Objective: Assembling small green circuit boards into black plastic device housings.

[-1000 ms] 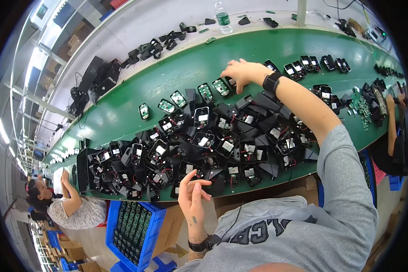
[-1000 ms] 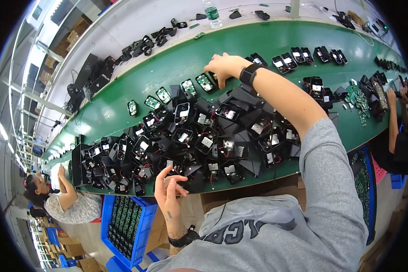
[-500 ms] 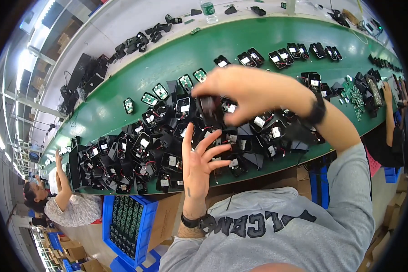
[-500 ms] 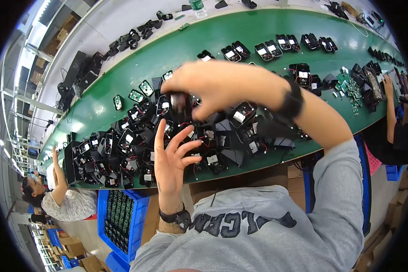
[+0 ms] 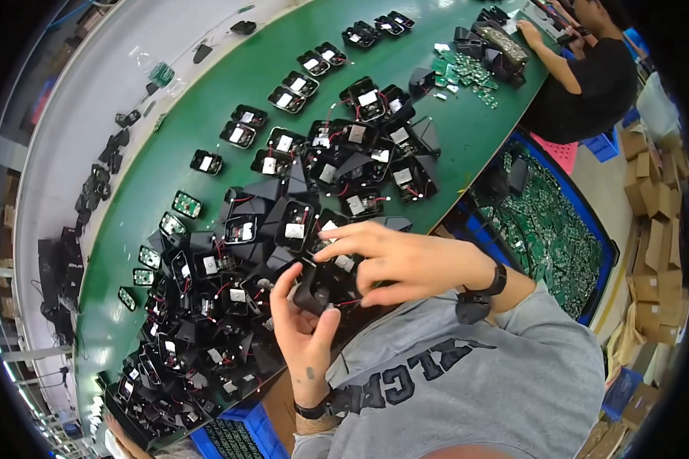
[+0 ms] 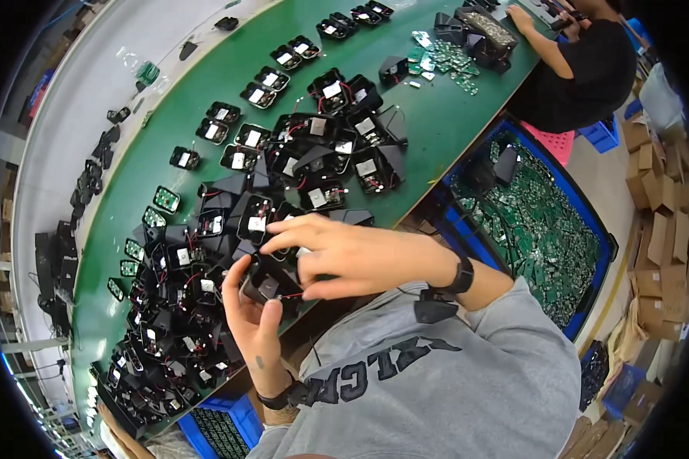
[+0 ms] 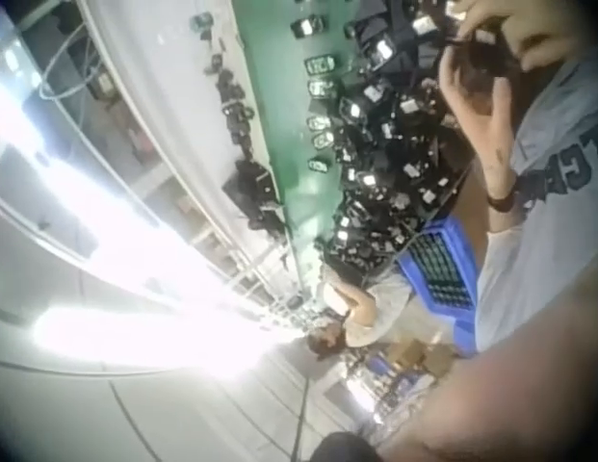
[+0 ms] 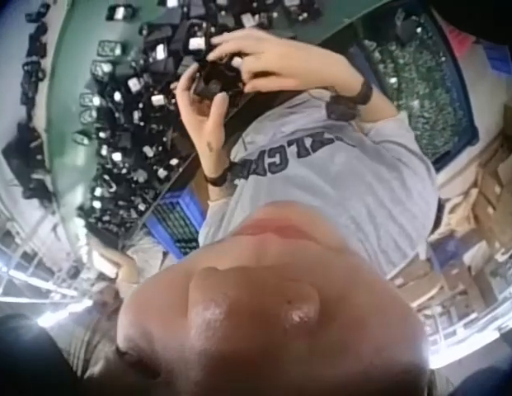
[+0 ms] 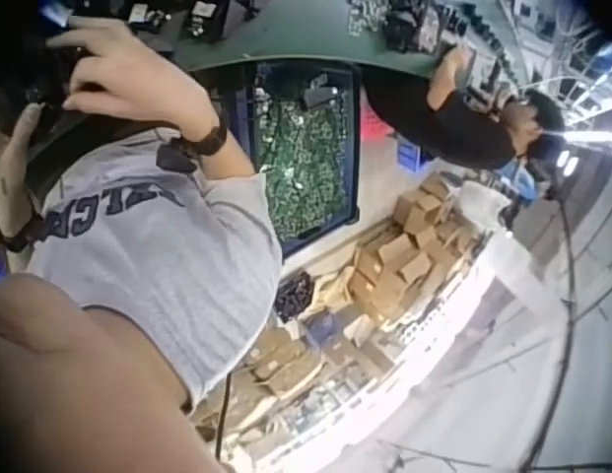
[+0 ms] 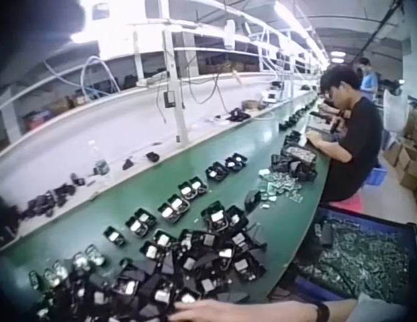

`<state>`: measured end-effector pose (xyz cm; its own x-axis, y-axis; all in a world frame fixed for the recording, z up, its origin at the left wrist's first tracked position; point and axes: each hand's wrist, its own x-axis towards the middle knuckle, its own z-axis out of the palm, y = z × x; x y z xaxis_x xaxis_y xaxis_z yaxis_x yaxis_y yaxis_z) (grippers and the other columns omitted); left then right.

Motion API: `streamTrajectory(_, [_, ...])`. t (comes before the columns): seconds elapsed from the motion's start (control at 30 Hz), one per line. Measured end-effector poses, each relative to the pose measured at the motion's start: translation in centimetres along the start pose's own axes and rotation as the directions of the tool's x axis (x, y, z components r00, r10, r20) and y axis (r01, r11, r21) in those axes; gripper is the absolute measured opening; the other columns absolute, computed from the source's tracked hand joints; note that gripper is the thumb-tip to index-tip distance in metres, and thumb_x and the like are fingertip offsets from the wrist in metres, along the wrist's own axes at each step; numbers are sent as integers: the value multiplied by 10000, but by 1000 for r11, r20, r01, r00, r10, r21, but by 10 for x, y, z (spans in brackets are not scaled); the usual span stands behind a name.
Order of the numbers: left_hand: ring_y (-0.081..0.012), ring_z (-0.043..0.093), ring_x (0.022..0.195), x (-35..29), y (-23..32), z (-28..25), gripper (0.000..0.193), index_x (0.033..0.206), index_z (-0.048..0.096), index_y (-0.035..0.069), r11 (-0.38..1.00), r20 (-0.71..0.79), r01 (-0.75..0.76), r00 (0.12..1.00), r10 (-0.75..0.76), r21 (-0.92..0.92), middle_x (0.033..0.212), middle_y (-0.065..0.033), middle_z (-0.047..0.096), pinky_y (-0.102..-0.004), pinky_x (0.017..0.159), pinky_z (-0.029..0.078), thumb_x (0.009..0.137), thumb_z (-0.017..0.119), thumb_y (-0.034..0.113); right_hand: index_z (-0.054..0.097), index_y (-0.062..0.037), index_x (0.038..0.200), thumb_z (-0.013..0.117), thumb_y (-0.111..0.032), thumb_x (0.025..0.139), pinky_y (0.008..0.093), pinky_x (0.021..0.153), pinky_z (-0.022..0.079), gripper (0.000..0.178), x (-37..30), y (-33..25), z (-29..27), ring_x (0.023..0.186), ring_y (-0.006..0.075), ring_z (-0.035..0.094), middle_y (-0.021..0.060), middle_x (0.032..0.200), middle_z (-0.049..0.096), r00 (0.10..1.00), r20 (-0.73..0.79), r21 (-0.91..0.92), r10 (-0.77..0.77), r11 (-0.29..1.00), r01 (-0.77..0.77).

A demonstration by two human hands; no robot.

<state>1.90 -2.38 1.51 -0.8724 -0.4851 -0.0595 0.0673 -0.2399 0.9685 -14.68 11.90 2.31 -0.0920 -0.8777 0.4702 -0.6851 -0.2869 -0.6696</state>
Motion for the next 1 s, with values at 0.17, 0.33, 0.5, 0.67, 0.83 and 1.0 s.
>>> streamTrajectory(0.17, [-199, 637, 876, 4, -4, 3, 527, 1351, 352, 2, 999, -77, -19, 997, 15, -47, 1162, -167, 541, -275, 581, 574, 860, 526, 78, 681, -26, 885, 680, -220, 852, 304, 815, 491, 196, -52, 39, -82, 927, 155, 615, 77, 1015, 679, 632, -611, 189, 477, 863, -468])
streamTrajectory(0.33, [-197, 639, 779, 1, -6, 9, 530, 1326, 368, -9, 997, -69, -57, 996, 54, -44, 1047, -149, 585, -292, 540, 558, 866, 548, 183, 696, -30, 1000, 703, -253, 816, 324, 798, 501, 289, -175, 163, -173, 864, 224, 668, 119, 968, 701, 325, -946, -290, 20, 401, -869])
streamTrajectory(0.5, [-200, 637, 737, 3, -10, 7, 534, 1315, 376, -6, 999, -91, -31, 995, 30, -11, 1041, -154, 590, -288, 528, 550, 862, 571, 199, 676, -16, 971, 723, -233, 750, 351, 828, 504, 313, -168, 139, -162, 912, 249, 661, 142, 965, 695, 313, -853, -200, 417, 293, -935])
streamTrajectory(0.67, [-210, 645, 799, 9, -11, 9, 558, 1323, 379, 14, 999, -76, 11, 997, -15, -48, 1057, -164, 590, -286, 564, 572, 848, 612, 189, 624, -34, 1073, 716, -55, 733, 287, 749, 488, 353, -144, 115, -126, 872, 202, 624, 85, 1035, 634, 473, -807, -230, 352, 551, -802])
streamTrajectory(0.83, [-195, 635, 796, 23, -16, 14, 592, 1362, 372, 22, 998, 1, -54, 999, 54, 23, 1048, -175, 607, -276, 551, 518, 862, 575, 265, 602, 21, 1114, 721, -11, 743, 258, 755, 486, 391, -108, 69, -70, 902, 136, 612, 70, 1092, 627, 309, -737, 476, 601, 786, -395])
streamTrajectory(1.0, [-163, 631, 747, 26, -9, 24, 581, 1320, 416, -5, 1000, 23, 10, 1000, -10, -7, 999, -152, 617, -228, 464, 470, 870, 569, 328, 579, -1, 1106, 745, -7, 671, 271, 807, 510, 466, -66, 31, -14, 914, 157, 627, 142, 1106, 618, 631, -372, 845, 680, 530, -73])
